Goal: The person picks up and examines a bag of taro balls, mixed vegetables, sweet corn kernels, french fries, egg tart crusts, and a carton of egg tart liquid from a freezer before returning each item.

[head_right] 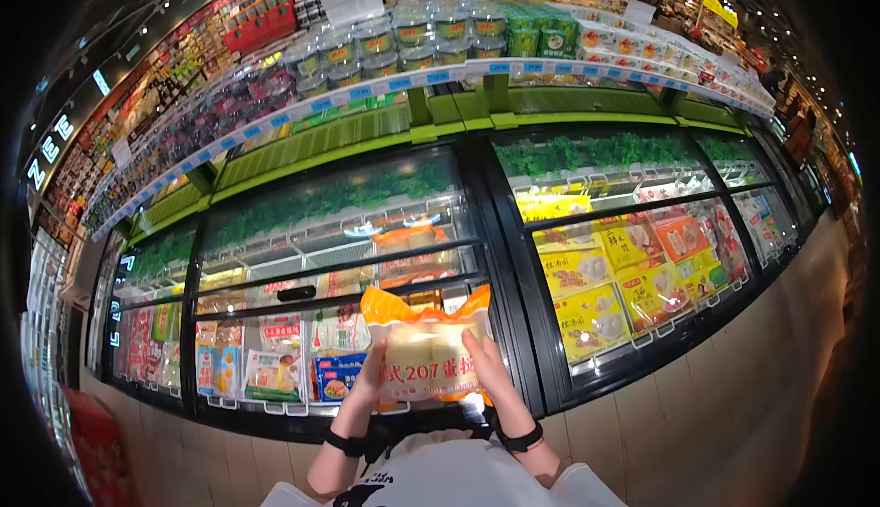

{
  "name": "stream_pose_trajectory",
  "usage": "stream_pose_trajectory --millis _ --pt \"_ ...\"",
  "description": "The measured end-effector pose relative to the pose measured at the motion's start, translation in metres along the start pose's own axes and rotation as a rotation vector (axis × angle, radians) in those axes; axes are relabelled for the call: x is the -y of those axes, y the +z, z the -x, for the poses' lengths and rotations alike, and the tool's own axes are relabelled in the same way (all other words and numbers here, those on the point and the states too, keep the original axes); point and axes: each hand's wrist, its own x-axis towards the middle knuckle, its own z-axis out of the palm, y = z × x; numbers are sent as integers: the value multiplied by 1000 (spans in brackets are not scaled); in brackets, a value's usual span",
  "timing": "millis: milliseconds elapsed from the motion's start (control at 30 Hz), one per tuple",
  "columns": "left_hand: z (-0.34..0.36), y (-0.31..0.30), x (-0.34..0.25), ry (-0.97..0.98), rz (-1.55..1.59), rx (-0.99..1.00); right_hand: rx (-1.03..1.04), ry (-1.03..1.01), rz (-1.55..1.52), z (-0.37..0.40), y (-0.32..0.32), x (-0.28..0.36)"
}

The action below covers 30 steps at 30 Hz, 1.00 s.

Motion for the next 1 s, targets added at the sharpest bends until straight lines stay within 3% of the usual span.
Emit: stream_pose_trajectory --millis 33,100,133,167,233,333,400,500,567,633,733,800,833,900,933,967,1000 --pt "-10 -13 9 64 -66 -11 -55 -47 -41 -5 4 -10" --pt "-9 -8 -2 -104 30 37 -23 -2 60 -17 -1 -20" --pt "-28 -33 18 -126 100 37 16 -2 81 -23 -4 -24" --pt "-36 -35 18 -213 139 32 21 96 117 -30 -5 -27" --pt "-54 -43 36 -85 24 56 -22 204 104 -70 -26 -86" --pt "-79 -69 63 -201 -52 9 75 172 189 -99 -32 -119" --pt "-108 -98 86 -191 -141 0 105 356 550 -121 -38 -137" --pt "-105 -88 72 -160 -183 -36 58 422 659 -157 -67 -210" --pt "-104 -83 54 -308 -133 -147 50 434 655 -156 -58 -207" --pt "-112 -89 48 -338 -164 -124 -6 425 878 -155 -53 -204" --pt "-133 -109 53 -217 -294 -107 55 449 988 -158 -49 -184" --pt "-150 -130 40 -443 -745 -5 132 479 1027 -167 -53 -178" --pt "-161 -147 43 -458 -745 -2 129 493 1020 -174 -56 -177" --pt "-182 -174 49 -445 -1071 -165 130 252 1268 -185 -59 -175" --pt "-191 -179 46 -453 -1071 -159 27 140 1024 -191 -55 -170" --pt "-198 -184 45 -241 -1153 -277 23 154 1023 -197 -50 -168" --pt "-202 -187 45 -27 -1222 -390 -139 110 1031 -203 -45 -166"
